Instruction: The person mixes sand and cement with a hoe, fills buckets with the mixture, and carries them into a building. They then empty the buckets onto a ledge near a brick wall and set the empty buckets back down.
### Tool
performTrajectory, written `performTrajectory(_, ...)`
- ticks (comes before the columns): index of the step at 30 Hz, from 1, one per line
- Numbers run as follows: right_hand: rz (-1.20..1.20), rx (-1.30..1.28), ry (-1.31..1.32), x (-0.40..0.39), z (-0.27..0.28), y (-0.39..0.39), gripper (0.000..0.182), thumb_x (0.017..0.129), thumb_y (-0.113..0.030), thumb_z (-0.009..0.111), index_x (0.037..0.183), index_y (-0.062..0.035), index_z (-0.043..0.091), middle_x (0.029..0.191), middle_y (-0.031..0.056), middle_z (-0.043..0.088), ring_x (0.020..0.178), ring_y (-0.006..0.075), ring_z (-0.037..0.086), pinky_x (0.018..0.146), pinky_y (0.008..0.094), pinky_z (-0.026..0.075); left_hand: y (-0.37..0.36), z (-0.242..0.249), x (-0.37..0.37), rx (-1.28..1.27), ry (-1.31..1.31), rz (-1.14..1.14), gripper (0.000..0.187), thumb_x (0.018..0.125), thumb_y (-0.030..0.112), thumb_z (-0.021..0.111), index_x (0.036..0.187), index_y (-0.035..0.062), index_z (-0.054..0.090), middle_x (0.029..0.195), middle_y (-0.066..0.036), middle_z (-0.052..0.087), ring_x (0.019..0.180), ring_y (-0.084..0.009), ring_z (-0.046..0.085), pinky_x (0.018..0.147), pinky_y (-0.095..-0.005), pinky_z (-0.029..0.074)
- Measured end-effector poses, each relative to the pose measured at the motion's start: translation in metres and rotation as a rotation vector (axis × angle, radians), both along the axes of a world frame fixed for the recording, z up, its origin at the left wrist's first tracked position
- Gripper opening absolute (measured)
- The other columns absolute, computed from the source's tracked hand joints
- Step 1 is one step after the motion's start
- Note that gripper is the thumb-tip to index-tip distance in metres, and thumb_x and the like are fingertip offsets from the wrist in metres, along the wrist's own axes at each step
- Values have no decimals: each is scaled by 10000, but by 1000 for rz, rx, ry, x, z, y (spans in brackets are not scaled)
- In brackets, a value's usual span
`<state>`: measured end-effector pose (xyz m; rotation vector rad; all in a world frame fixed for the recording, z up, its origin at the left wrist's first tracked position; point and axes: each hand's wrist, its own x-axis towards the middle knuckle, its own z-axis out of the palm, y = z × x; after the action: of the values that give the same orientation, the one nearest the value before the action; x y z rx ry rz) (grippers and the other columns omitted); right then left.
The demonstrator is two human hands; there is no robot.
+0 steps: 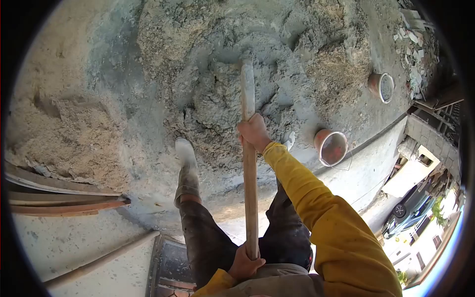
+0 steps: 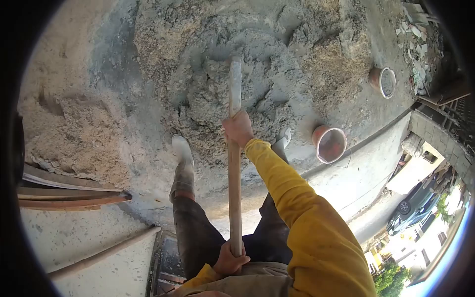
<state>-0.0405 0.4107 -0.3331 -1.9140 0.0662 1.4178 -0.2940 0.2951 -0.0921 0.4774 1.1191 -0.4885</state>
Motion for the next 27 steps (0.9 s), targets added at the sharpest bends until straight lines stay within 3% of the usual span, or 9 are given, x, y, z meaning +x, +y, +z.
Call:
performTrajectory(6, -202, 63, 29, 78, 42, -27, 116, 714, -39, 573, 700, 54, 505, 550, 89, 517, 418, 195, 545, 383, 334, 443, -1, -3, 33, 122, -96, -286, 276, 693, 96, 713, 875, 45, 511, 699, -27, 538, 603, -96, 518, 544, -276, 431)
performTrajectory(8, -299, 144, -46, 124, 47, -6, 100, 726, -28, 579, 727, 43, 509, 566, 89, 523, 418, 189, 537, 385, 329, 448, 11, -48, 56, 372, -162, -251, 336, 693, 129, 692, 951, 3, 518, 704, -53, 546, 605, -150, 538, 574, -317, 449)
performTrajectory(10, -432, 293, -16, 175, 27, 20, 113, 756, -27, 593, 769, 45, 508, 624, 102, 553, 451, 186, 550, 409, 332, 475, 43, -113, 87, 695, -233, -483, 340, 698, 136, 647, 981, 28, 493, 773, -220, 608, 734, -402, 622, 651, -439, 505)
performTrajectory(12, -505, 430, -86, 219, -2, 56, 144, 817, -75, 597, 712, 7, 544, 585, 91, 545, 473, 184, 560, 466, 325, 498, 89, -179, 127, 990, -199, -548, 327, 681, 118, 657, 957, 18, 512, 746, -206, 608, 712, -403, 623, 630, -444, 501)
performTrajectory(15, -332, 382, -301, 251, -72, 102, 121, 762, -17, 602, 805, 66, 525, 634, 110, 569, 478, 199, 577, 435, 333, 495, 156, -255, 178, 1223, -101, -746, 330, 664, 85, 664, 938, 24, 491, 727, -189, 619, 686, -384, 631, 598, -438, 501)
performTrajectory(17, -405, 132, -249, 247, -118, 120, 117, 753, -6, 602, 801, 76, 534, 600, 109, 564, 469, 210, 577, 433, 337, 491, 158, -264, 173, 1203, -47, -790, 324, 663, 85, 663, 929, 24, 486, 732, -187, 622, 683, -384, 630, 601, -442, 501)
performTrajectory(20, -491, 72, -82, 194, -162, 90, 106, 726, -6, 586, 762, 66, 517, 571, 112, 553, 433, 213, 555, 409, 350, 475, 143, -263, 140, 1126, 4, -871, 324, 659, 85, 662, 920, 21, 482, 743, -187, 627, 686, -385, 629, 617, -453, 501)
performTrajectory(23, -414, -25, -79, 140, -137, 42, 95, 732, -24, 589, 699, 26, 516, 590, 105, 554, 432, 209, 542, 423, 352, 486, 97, -232, 98, 927, 35, -914, 346, 648, 94, 662, 932, 11, 483, 762, -201, 626, 707, -383, 633, 652, -470, 499)
performTrajectory(27, -454, -9, -61, 63, -96, -36, 145, 722, 8, 587, 799, 38, 468, 571, 85, 531, 417, 182, 542, 370, 331, 455, 20, -165, 51, 681, 103, -894, 367, 640, 136, 661, 945, 10, 502, 762, -209, 624, 723, -414, 624, 683, -476, 500)
